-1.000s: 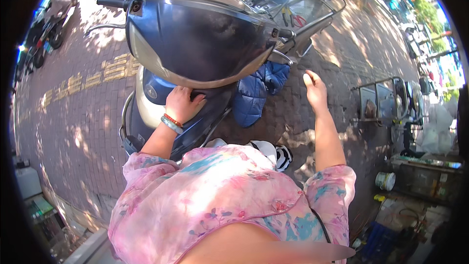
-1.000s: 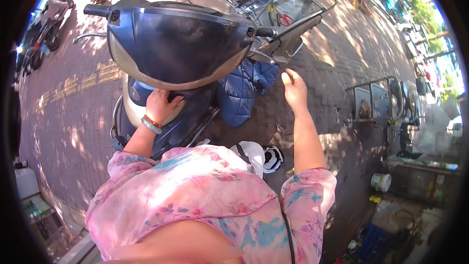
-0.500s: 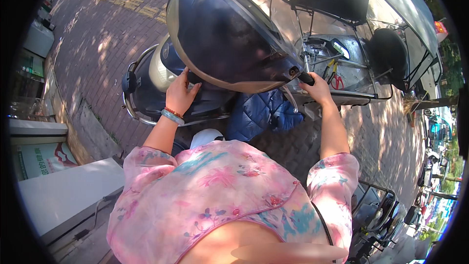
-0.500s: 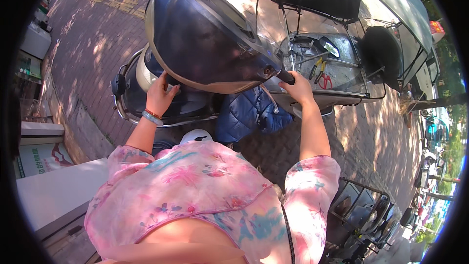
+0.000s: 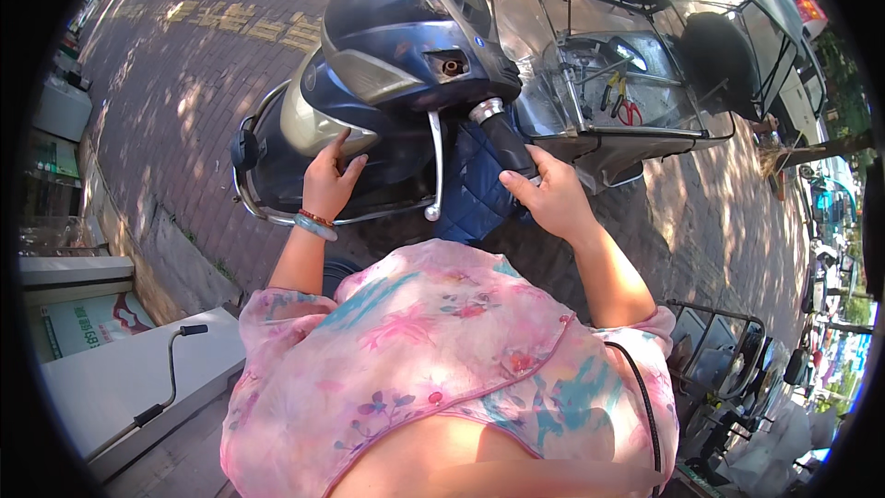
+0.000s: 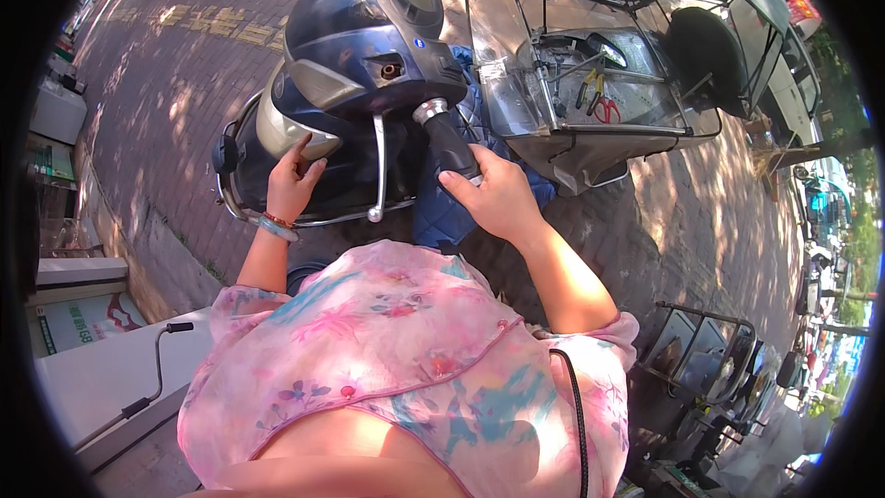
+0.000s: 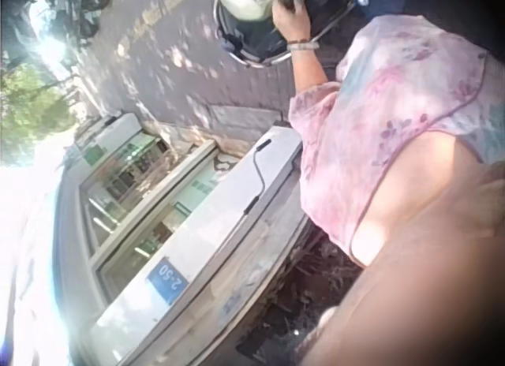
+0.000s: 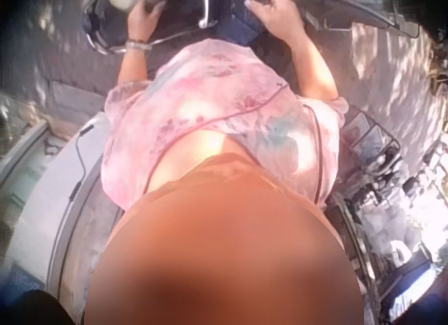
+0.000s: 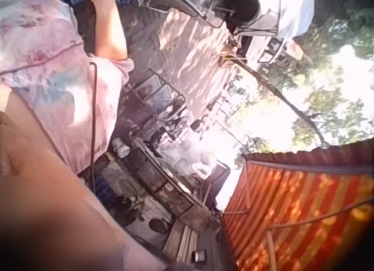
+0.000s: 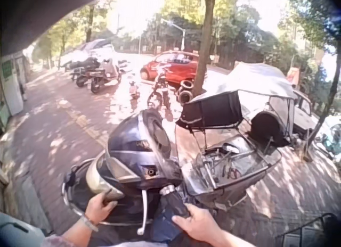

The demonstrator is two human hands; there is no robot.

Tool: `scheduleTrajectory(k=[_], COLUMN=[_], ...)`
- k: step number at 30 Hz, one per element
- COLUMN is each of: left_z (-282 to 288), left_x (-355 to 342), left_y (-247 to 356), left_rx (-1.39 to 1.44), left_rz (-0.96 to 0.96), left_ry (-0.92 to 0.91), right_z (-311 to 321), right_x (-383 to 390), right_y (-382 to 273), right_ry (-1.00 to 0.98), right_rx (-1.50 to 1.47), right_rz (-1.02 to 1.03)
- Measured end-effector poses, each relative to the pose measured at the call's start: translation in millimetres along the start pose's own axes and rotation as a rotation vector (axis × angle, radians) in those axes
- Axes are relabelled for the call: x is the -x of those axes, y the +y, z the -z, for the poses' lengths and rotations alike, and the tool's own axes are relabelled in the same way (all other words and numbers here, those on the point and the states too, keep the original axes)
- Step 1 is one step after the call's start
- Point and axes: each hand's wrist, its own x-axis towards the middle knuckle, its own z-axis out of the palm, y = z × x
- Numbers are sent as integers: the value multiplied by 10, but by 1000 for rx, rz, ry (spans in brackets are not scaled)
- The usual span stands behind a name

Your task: The person adjusts the front fairing of a scooter, then uses a screwdriver to tighten screws on the handlebar assembly and dashboard area. The person works on the scooter outdoors on a paved surface.

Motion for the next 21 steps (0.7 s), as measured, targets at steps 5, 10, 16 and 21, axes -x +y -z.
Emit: scheduleTrajectory(k=[5,10,16,21], left_z=[120,327,610,600], left_x=[93,196,358,261], left_y=[-79,32,517,1011], left_rx=[456,592,928,832], left_rz=[19,181,0,-197], left_ry=[23,-164,-276,59], right_z=[-247,-443,-654,-690], right_x=[52,-74,-267,-566], right_y=[-537,-848,-868,-386], right_ry=[-189,-389,-460,-349], right_rx=[-416,-1001,-1083,-975], right_rz=[-59,-88,112,134])
